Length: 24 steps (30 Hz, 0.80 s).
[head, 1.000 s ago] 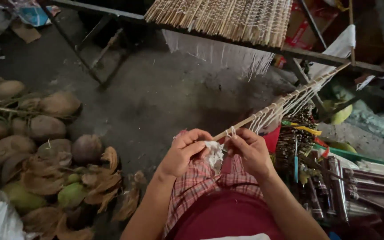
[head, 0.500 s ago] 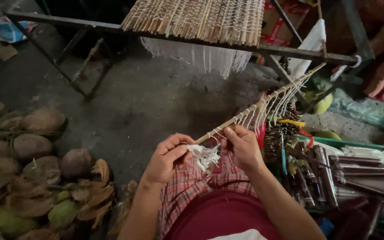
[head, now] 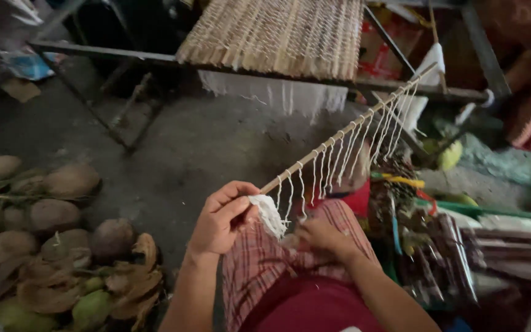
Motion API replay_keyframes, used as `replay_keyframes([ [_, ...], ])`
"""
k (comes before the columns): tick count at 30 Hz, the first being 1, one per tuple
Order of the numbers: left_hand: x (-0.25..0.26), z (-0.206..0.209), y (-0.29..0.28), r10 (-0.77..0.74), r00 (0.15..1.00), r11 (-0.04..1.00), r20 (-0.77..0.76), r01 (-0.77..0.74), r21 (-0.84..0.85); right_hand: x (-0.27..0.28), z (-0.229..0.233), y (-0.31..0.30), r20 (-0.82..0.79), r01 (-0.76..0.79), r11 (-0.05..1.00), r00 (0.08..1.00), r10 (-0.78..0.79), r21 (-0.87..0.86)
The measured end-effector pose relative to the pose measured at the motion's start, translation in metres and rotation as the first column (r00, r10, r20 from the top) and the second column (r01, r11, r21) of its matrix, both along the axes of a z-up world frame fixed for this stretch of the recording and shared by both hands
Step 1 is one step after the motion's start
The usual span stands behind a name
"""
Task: Tying white strings onto a wooden stick to prepare for weaving
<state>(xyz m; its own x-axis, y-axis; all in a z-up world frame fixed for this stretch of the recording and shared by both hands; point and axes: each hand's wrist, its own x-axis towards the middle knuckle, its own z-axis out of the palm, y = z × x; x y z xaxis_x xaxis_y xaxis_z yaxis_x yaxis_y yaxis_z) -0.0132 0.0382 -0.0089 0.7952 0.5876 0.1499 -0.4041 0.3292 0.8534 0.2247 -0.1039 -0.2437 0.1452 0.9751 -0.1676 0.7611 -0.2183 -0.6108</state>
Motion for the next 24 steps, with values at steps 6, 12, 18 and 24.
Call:
replay_keyframes([
  [6, -0.013, 0.006, 0.007, -0.160, 0.984, 0.987, -0.077, 0.159, -0.020, -0.025, 0.175, -0.020, 0.033, -0.135, 0.991, 0.990, 0.136, -0.023],
  [12, -0.014, 0.028, -0.008, -0.066, 0.977, 0.995, -0.203, 0.050, -0.085, -0.066, 0.392, -0.040, -0.395, -0.542, 0.560, 0.399, 0.828, 0.627],
  [18, -0.011, 0.008, 0.007, -0.078, 0.982, 0.997, -0.173, 0.082, 0.015, -0.047, 0.465, -0.017, -0.081, 0.185, 0.500, 0.972, -0.223, 0.846],
  [24, -0.016, 0.001, 0.010, -0.074, 0.979, 0.997, -0.192, 0.077, 0.013, -0.020, 0.413, -0.036, -0.017, -0.185, 0.476, 0.921, 0.388, 0.860],
])
